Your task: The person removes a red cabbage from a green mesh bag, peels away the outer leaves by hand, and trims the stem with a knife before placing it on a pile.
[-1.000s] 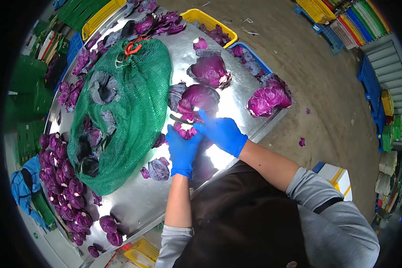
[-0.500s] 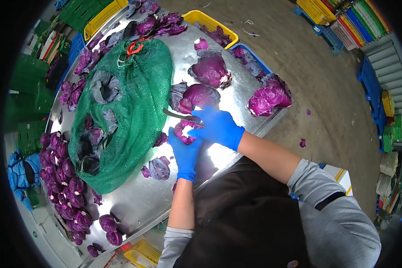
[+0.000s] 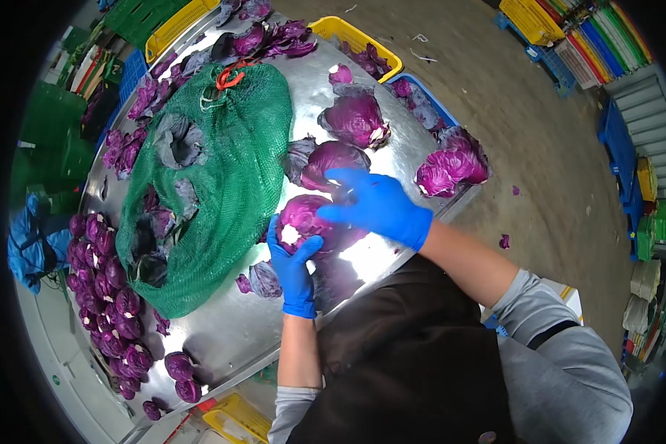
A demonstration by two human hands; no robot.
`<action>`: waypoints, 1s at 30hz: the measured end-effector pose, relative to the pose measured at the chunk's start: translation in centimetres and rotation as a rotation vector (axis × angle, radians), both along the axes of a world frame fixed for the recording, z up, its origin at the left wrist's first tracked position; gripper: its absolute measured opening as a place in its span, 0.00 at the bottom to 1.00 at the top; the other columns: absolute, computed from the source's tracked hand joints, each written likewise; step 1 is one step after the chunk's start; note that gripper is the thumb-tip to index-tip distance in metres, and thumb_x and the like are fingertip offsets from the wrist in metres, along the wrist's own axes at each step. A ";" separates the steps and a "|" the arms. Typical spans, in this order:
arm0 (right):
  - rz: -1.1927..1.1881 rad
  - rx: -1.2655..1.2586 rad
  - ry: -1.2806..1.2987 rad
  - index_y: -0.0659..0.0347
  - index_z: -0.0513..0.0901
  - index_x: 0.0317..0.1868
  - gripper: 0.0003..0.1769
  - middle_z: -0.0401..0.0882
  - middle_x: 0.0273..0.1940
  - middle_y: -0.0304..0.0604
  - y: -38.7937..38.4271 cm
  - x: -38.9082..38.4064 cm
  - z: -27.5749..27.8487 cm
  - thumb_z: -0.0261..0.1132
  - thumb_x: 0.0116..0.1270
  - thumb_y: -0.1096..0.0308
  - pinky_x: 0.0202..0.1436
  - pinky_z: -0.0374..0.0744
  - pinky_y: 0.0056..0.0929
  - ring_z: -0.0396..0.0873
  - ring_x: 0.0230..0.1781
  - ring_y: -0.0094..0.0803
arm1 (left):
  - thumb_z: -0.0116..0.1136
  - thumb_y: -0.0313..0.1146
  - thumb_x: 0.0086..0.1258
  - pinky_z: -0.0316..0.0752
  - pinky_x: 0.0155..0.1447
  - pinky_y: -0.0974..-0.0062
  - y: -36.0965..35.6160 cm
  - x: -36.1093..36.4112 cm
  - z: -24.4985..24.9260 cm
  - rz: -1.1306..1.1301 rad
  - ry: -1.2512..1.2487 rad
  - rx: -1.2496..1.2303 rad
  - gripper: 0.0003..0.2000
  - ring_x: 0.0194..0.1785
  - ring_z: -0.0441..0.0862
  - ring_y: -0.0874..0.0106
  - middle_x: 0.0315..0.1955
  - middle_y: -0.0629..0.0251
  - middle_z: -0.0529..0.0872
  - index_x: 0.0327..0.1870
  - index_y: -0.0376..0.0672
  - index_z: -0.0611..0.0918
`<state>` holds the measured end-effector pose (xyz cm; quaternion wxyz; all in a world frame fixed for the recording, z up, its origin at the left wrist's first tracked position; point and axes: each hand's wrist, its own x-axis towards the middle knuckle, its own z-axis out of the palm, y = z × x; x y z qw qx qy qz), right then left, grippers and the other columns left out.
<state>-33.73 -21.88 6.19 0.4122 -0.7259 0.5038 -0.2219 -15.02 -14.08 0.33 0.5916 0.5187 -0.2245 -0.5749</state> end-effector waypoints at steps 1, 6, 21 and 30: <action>-0.011 -0.483 -0.102 0.55 0.82 0.49 0.25 0.84 0.39 0.47 0.6 1.3 -1.0 0.67 0.57 0.48 0.43 0.80 0.34 0.83 0.37 0.43 | 0.70 0.20 0.45 0.70 0.63 0.66 -0.1 -0.4 0.1 -0.001 -0.184 -0.028 0.43 0.60 0.71 0.64 0.60 0.57 0.70 0.67 0.35 0.62; 0.073 -0.343 -0.107 0.55 0.82 0.46 0.19 0.82 0.31 0.46 -0.6 1.3 -3.5 0.66 0.58 0.54 0.36 0.80 0.35 0.83 0.31 0.41 | 0.69 0.17 0.43 0.72 0.61 0.67 0.2 -1.1 1.1 -0.034 -0.165 -0.031 0.43 0.60 0.72 0.65 0.58 0.58 0.71 0.67 0.35 0.62; 0.009 -0.134 -0.231 0.56 0.83 0.49 0.24 0.84 0.35 0.45 -0.2 0.1 -1.3 0.72 0.53 0.56 0.42 0.81 0.32 0.84 0.35 0.37 | 0.58 0.31 0.56 0.73 0.61 0.59 1.3 0.5 -0.4 -0.030 0.277 0.037 0.31 0.61 0.73 0.61 0.59 0.55 0.74 0.63 0.34 0.67; -0.006 -0.002 0.285 0.57 0.83 0.46 0.20 0.84 0.35 0.47 -0.7 -3.8 -0.4 0.65 0.62 0.50 0.38 0.80 0.35 0.83 0.32 0.36 | 0.57 0.50 0.57 0.66 0.59 0.38 1.8 1.6 -0.8 0.110 0.704 0.072 0.34 0.65 0.68 0.50 0.65 0.56 0.68 0.67 0.48 0.67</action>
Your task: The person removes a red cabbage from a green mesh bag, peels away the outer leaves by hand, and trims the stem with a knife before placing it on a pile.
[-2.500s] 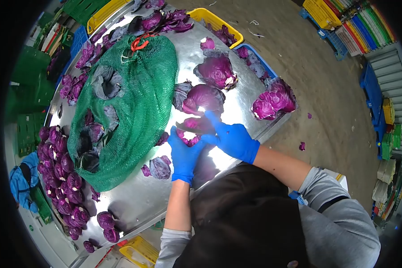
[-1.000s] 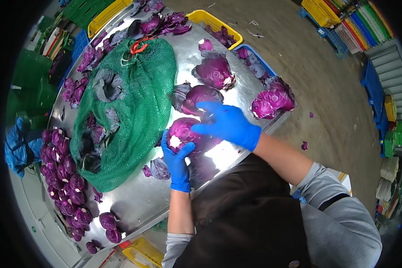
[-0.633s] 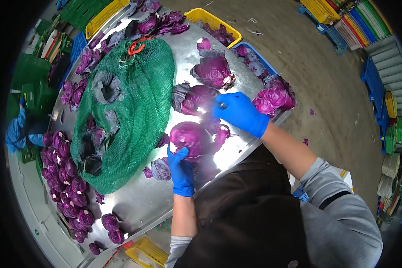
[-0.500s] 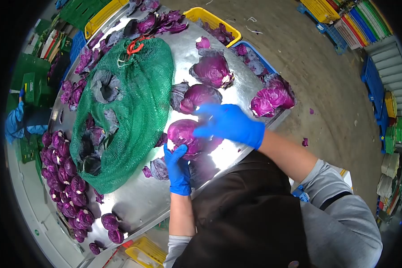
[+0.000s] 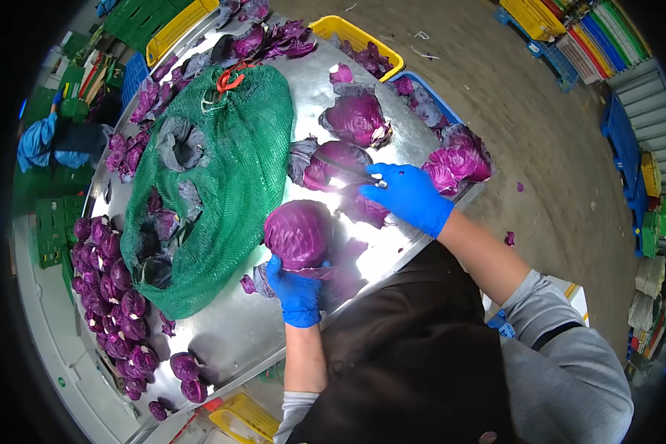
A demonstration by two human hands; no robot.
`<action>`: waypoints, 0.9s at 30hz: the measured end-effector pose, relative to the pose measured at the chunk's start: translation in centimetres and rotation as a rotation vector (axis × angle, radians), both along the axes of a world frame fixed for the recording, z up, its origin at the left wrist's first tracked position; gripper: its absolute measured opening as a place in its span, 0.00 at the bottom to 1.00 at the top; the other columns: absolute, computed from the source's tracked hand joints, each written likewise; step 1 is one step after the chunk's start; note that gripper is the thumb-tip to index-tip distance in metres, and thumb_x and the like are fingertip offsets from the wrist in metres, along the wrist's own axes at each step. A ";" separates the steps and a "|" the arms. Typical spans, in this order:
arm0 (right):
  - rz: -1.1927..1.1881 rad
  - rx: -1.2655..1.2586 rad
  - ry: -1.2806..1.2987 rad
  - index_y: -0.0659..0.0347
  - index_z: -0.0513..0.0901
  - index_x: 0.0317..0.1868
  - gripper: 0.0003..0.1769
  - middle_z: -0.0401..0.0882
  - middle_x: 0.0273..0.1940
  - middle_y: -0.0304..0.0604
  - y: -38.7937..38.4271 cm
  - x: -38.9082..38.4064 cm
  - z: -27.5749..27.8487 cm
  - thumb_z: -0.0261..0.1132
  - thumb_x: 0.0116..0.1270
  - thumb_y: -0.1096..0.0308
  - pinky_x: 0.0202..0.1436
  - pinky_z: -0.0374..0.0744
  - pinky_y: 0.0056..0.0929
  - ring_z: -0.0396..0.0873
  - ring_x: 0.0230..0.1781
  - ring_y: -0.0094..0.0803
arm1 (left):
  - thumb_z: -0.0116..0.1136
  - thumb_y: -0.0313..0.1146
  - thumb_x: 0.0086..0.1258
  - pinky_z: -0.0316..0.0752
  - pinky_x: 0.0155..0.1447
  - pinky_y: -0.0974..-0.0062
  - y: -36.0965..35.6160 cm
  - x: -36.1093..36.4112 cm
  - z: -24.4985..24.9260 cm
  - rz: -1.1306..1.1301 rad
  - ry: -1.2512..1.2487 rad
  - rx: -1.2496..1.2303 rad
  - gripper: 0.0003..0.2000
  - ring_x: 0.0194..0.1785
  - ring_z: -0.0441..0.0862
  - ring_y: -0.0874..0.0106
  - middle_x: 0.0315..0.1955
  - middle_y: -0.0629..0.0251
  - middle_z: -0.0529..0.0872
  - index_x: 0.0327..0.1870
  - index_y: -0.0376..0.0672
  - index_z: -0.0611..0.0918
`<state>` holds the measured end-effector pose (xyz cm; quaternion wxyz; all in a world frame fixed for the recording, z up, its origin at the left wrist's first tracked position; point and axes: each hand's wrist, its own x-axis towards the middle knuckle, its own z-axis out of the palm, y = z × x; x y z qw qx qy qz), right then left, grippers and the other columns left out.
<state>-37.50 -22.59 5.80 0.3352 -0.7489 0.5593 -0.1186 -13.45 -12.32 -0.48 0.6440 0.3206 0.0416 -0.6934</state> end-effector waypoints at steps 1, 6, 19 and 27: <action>-0.117 0.055 -0.347 0.57 0.83 0.47 0.21 0.84 0.34 0.46 0.6 1.0 0.9 0.64 0.63 0.50 0.37 0.79 0.34 0.83 0.33 0.32 | 0.57 0.47 0.56 0.63 0.63 0.40 0.3 0.6 0.1 -0.100 0.001 -0.070 0.36 0.66 0.66 0.50 0.65 0.55 0.68 0.67 0.46 0.66; -0.173 0.797 -0.772 0.56 0.72 0.62 0.30 0.73 0.19 0.34 1.6 3.8 2.3 0.64 0.65 0.49 0.14 0.65 0.18 0.67 0.12 0.18 | 0.61 0.27 0.37 0.54 0.74 0.58 0.0 0.3 3.0 -0.204 -0.335 -0.230 0.50 0.71 0.60 0.54 0.66 0.53 0.64 0.72 0.39 0.56; 0.030 0.141 -0.704 0.54 0.75 0.62 0.33 0.80 0.53 0.47 2.8 5.2 2.7 0.73 0.56 0.59 0.56 0.76 0.31 0.79 0.53 0.35 | 0.52 0.49 0.68 0.62 0.68 0.47 0.0 -1.0 3.2 0.065 0.020 -0.075 0.32 0.66 0.67 0.54 0.65 0.51 0.68 0.68 0.40 0.63; -0.264 0.063 -0.655 0.63 0.84 0.43 0.19 0.84 0.34 0.45 -1.0 3.9 3.7 0.70 0.58 0.57 0.38 0.79 0.29 0.81 0.29 0.29 | 0.53 0.49 0.64 0.59 0.71 0.53 0.8 -1.4 2.9 -0.195 0.293 -0.194 0.31 0.67 0.67 0.58 0.65 0.57 0.69 0.67 0.45 0.67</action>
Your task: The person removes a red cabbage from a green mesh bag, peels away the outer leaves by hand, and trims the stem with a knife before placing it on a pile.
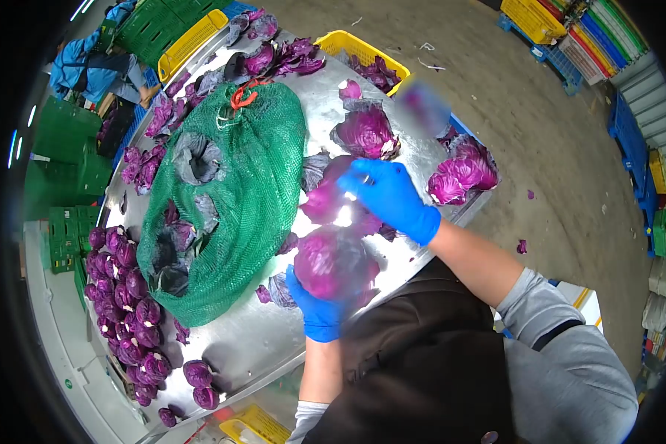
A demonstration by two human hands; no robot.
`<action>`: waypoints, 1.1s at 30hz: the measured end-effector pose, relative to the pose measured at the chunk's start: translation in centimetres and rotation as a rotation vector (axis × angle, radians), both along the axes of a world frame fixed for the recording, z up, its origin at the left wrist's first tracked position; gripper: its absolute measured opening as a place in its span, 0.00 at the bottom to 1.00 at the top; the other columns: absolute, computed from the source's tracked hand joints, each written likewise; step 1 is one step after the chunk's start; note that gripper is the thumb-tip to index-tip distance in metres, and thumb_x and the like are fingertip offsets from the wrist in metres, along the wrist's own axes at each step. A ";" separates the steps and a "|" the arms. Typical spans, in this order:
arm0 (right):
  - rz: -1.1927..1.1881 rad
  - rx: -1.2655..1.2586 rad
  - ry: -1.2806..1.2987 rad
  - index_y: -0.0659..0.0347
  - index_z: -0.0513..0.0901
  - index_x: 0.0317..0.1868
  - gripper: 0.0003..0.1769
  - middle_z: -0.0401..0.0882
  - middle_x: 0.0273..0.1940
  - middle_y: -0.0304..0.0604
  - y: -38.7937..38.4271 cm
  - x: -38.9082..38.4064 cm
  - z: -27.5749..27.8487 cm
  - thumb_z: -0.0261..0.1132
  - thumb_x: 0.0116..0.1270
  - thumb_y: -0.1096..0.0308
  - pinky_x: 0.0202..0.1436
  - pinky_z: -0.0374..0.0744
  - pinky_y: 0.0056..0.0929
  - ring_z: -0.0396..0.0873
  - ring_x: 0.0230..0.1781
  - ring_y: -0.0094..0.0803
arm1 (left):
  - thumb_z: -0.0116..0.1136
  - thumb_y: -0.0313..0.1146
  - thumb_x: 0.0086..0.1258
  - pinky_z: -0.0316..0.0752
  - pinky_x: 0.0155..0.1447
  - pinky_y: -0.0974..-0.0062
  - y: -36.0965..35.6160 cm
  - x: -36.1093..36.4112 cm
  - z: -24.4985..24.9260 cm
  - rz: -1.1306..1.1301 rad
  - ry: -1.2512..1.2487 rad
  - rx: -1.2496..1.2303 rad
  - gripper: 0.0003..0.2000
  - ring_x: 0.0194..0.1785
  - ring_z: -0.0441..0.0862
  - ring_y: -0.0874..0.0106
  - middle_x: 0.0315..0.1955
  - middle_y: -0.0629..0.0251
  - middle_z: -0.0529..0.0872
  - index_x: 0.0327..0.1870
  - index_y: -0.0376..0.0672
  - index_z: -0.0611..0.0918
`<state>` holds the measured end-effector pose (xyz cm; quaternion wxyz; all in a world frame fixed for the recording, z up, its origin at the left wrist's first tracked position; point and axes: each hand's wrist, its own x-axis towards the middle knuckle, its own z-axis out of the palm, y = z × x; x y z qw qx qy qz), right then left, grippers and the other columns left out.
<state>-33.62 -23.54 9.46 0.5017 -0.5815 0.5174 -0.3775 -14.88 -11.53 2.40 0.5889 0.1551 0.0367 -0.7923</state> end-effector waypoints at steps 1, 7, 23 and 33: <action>0.013 0.058 0.086 0.63 0.83 0.46 0.20 0.84 0.37 0.46 -1.2 -0.9 -1.0 0.69 0.60 0.56 0.39 0.79 0.30 0.81 0.31 0.29 | 0.56 0.50 0.61 0.58 0.71 0.55 0.1 -0.3 0.2 -0.071 -0.933 -0.188 0.33 0.67 0.67 0.60 0.65 0.58 0.69 0.67 0.45 0.66; 0.048 -0.199 0.258 0.58 0.74 0.61 0.28 0.83 0.45 0.46 -0.4 -2.5 -6.3 0.66 0.63 0.55 0.47 0.78 0.31 0.81 0.42 0.30 | 0.61 0.51 0.55 0.60 0.71 0.59 -0.6 -0.3 1.5 -0.114 -2.184 -0.311 0.40 0.65 0.70 0.61 0.62 0.56 0.71 0.68 0.42 0.64; 0.340 -0.041 0.228 0.57 0.72 0.63 0.37 0.80 0.51 0.49 3.9 1.3 -8.8 0.67 0.59 0.44 0.51 0.78 0.34 0.82 0.48 0.40 | 0.80 0.42 0.39 0.57 0.71 0.65 -0.8 -3.0 -2.1 0.233 -1.897 -0.128 0.59 0.65 0.61 0.63 0.61 0.51 0.61 0.70 0.32 0.50; 0.330 -0.279 0.726 0.54 0.57 0.72 0.42 0.83 0.41 0.50 4.9 0.4 -6.5 0.51 0.66 0.36 0.31 0.78 0.42 0.82 0.30 0.47 | 0.70 0.38 0.48 0.73 0.54 0.65 -5.1 -4.0 -1.1 0.012 -1.781 -0.180 0.34 0.49 0.76 0.63 0.48 0.56 0.74 0.55 0.35 0.68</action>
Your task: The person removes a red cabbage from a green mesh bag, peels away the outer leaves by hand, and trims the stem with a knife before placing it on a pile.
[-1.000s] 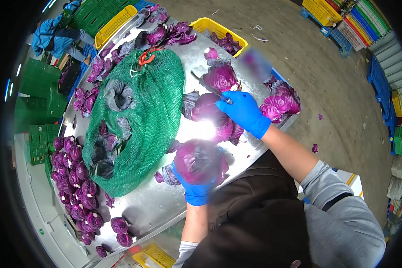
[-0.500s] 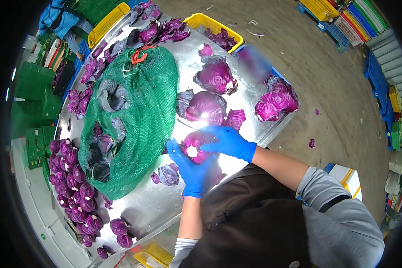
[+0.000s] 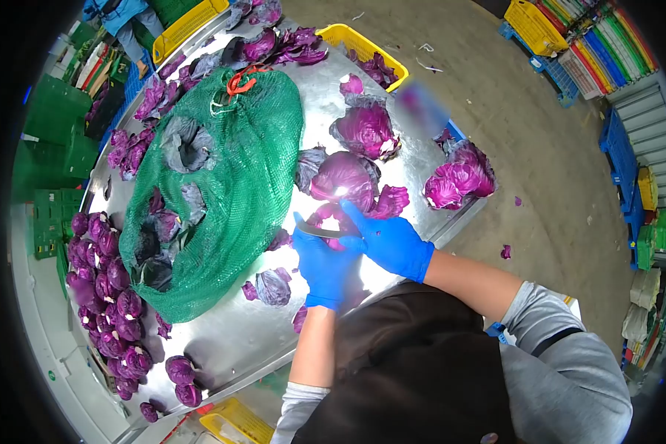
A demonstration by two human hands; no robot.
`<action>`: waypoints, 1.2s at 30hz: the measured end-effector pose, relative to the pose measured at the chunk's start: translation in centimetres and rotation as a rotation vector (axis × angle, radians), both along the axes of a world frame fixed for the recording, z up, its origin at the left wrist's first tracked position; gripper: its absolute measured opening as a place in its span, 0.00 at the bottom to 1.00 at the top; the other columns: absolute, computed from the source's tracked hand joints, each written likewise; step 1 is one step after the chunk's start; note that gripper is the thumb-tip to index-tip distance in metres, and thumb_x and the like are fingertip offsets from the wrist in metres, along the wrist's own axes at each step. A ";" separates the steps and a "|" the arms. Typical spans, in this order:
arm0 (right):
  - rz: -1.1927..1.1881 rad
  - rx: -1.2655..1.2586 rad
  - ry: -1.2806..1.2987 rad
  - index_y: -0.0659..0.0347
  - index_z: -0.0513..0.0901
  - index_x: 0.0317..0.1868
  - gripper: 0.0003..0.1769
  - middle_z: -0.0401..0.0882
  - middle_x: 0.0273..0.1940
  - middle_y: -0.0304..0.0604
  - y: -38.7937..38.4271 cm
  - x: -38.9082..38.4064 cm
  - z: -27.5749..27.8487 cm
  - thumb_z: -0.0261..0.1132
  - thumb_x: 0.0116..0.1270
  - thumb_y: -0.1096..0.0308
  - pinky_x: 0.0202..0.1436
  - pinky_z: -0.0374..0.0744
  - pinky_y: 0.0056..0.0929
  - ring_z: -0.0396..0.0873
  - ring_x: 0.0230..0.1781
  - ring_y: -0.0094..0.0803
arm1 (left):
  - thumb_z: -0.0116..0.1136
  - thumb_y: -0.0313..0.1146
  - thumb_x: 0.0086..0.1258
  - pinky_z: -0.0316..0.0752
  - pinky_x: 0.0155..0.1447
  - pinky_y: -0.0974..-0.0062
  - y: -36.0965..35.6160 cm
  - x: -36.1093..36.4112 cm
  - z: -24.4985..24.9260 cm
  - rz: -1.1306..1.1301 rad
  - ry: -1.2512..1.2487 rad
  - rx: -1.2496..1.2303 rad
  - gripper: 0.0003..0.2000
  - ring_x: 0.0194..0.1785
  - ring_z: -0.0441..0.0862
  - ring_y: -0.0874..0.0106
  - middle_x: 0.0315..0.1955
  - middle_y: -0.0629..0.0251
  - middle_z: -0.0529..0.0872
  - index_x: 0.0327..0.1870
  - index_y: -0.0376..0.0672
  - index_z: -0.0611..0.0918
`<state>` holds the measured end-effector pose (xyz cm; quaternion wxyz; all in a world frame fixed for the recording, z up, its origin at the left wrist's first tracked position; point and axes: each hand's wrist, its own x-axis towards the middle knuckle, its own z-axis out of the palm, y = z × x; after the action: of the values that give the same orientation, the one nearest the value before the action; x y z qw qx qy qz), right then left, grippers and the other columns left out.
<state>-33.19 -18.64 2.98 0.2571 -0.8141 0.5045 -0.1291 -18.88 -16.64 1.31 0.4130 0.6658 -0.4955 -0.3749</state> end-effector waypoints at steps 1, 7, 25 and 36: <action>0.018 -0.050 0.008 0.52 0.57 0.72 0.41 0.83 0.39 0.50 0.0 -0.2 -0.7 0.50 0.66 0.37 0.31 0.78 0.42 0.82 0.30 0.46 | 0.70 0.38 0.48 0.73 0.54 0.65 -0.1 0.0 -0.6 -0.001 0.002 0.000 0.34 0.49 0.76 0.63 0.48 0.56 0.74 0.55 0.35 0.68; 0.020 0.028 -0.041 0.47 0.60 0.70 0.34 0.83 0.36 0.51 -2.2 0.1 -1.2 0.50 0.69 0.42 0.31 0.77 0.43 0.82 0.31 0.46 | 0.73 0.44 0.44 0.73 0.49 0.63 0.1 -0.3 0.9 0.018 -0.413 0.098 0.37 0.46 0.76 0.58 0.44 0.52 0.75 0.53 0.35 0.69; -0.255 0.318 -0.264 0.56 0.78 0.55 0.29 0.84 0.40 0.50 -6.1 -3.1 -7.0 0.66 0.58 0.47 0.42 0.79 0.37 0.83 0.37 0.46 | 0.78 0.42 0.37 0.63 0.67 0.66 5.8 3.0 -0.4 -0.189 -0.241 -0.157 0.50 0.64 0.66 0.59 0.60 0.53 0.67 0.65 0.38 0.62; 0.192 0.414 -0.435 0.56 0.71 0.63 0.35 0.83 0.43 0.50 -3.3 1.0 -3.5 0.66 0.58 0.49 0.47 0.80 0.36 0.83 0.41 0.44 | 0.78 0.44 0.41 0.63 0.68 0.65 3.2 1.1 1.7 -0.141 0.240 0.094 0.62 0.64 0.67 0.61 0.64 0.47 0.64 0.71 0.29 0.44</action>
<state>-32.21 -21.99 -0.49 0.5303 -0.7416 0.3741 -0.1699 -17.75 -13.42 2.99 0.4103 0.5985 -0.4699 -0.5026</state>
